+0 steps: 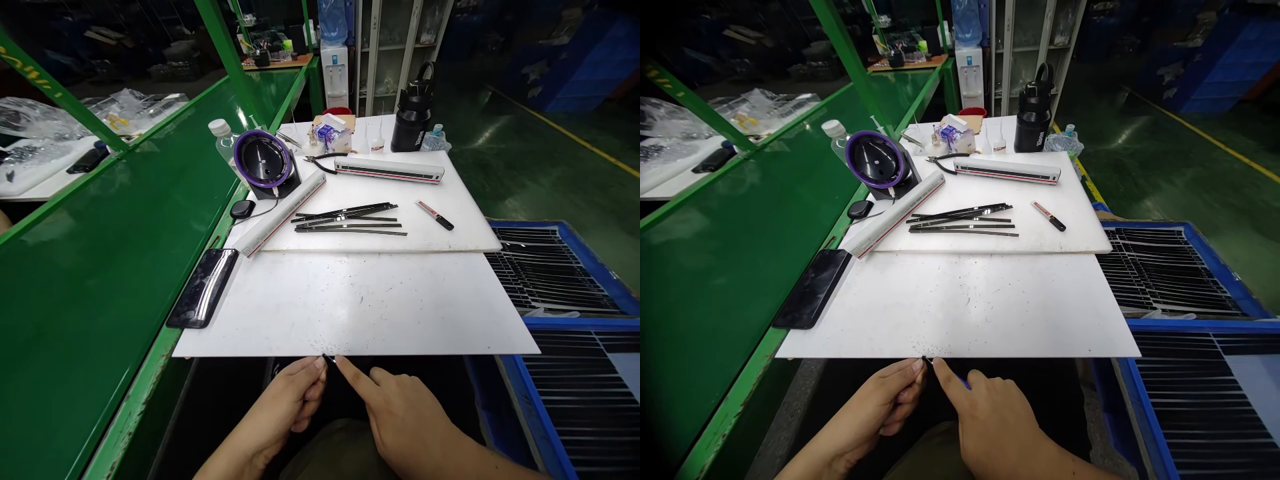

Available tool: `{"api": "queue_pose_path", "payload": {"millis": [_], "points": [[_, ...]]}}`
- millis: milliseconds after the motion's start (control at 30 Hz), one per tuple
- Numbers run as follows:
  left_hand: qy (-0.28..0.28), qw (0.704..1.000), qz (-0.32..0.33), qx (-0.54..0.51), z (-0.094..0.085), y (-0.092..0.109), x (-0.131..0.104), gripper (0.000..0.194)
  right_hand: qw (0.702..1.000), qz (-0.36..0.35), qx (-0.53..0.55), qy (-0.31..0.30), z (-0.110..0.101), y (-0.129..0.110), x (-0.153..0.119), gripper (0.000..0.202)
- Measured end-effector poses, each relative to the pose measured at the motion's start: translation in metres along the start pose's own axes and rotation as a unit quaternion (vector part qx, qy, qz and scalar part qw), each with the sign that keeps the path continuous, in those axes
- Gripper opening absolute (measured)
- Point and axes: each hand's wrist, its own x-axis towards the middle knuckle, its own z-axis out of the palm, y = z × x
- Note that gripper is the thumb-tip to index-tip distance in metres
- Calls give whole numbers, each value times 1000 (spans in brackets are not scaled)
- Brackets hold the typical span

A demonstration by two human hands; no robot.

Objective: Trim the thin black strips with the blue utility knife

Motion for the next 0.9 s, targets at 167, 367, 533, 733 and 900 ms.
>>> {"api": "queue_pose_path", "payload": {"millis": [167,367,533,733,900], "points": [[3,1000,-5,7,0,1,0,36,1000,7,-13,-4,-2,1,0,90],[-2,1000,-4,7,0,1,-1,37,998,-11,65,12,-12,5,0,82],[-5,1000,-5,6,-1,1,0,36,1000,-3,30,-5,-12,1,0,84],[6,1000,-7,8,1,2,0,38,999,10,-29,-15,-7,-2,0,87],[-2,1000,-4,2,1,4,-2,38,998,-13,65,24,-9,9,-2,75]]}}
